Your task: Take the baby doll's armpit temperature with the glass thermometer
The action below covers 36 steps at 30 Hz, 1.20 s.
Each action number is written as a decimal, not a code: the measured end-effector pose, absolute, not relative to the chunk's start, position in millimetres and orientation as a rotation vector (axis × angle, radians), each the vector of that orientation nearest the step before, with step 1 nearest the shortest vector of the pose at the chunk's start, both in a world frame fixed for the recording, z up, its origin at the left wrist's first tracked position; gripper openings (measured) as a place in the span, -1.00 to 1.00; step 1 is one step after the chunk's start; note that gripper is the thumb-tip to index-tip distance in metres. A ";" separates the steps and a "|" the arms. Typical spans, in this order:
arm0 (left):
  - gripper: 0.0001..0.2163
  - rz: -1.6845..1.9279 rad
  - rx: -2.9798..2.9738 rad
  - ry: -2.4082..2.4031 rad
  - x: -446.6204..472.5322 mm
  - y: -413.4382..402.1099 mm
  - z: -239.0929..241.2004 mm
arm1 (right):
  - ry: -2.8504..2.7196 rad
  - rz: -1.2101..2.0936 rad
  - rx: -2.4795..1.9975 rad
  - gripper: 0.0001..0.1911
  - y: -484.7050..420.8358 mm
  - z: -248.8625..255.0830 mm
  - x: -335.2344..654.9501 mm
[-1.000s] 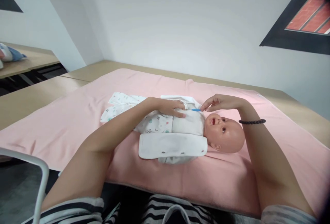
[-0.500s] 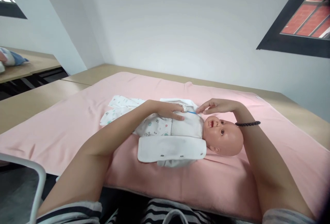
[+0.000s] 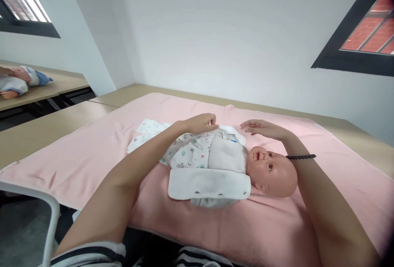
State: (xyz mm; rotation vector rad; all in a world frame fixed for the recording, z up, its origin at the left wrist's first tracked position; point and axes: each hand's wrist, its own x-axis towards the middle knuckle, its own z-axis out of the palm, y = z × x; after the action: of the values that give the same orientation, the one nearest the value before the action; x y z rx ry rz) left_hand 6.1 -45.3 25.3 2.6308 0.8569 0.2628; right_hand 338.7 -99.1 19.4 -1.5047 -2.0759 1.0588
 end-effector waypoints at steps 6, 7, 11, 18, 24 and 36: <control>-0.39 0.090 2.574 0.882 -5.5 -16.6 5.5 | -2.232 1.444 -1.276 -0.42 -93.6 3.7 328.1; -0.37 0.040 2.550 0.875 -7.3 -14.0 3.4 | -2.224 1.441 -1.261 -0.42 -94.3 3.6 327.2; -0.33 -0.038 2.457 0.888 -11.6 -9.7 -1.1 | -2.215 1.443 -1.197 -0.43 -95.4 3.1 327.1; -0.28 0.043 2.497 0.807 -6.6 -11.1 -3.9 | -2.230 1.590 -1.068 -0.40 -93.6 -2.6 328.4; -0.24 -0.027 2.509 0.799 -4.6 -10.4 -10.5 | -2.285 1.587 -1.098 -0.38 -90.8 -6.3 332.5; -0.33 0.052 2.373 0.734 -3.4 -6.9 -19.2 | -2.281 1.604 -1.274 -0.41 -89.4 -8.0 337.6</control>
State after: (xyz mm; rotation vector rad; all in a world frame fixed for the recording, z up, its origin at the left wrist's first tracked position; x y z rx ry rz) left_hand -3.4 -6.9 -19.2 2.3732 0.7337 0.0518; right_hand 337.6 -89.4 -8.0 -1.2745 -2.2805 1.6039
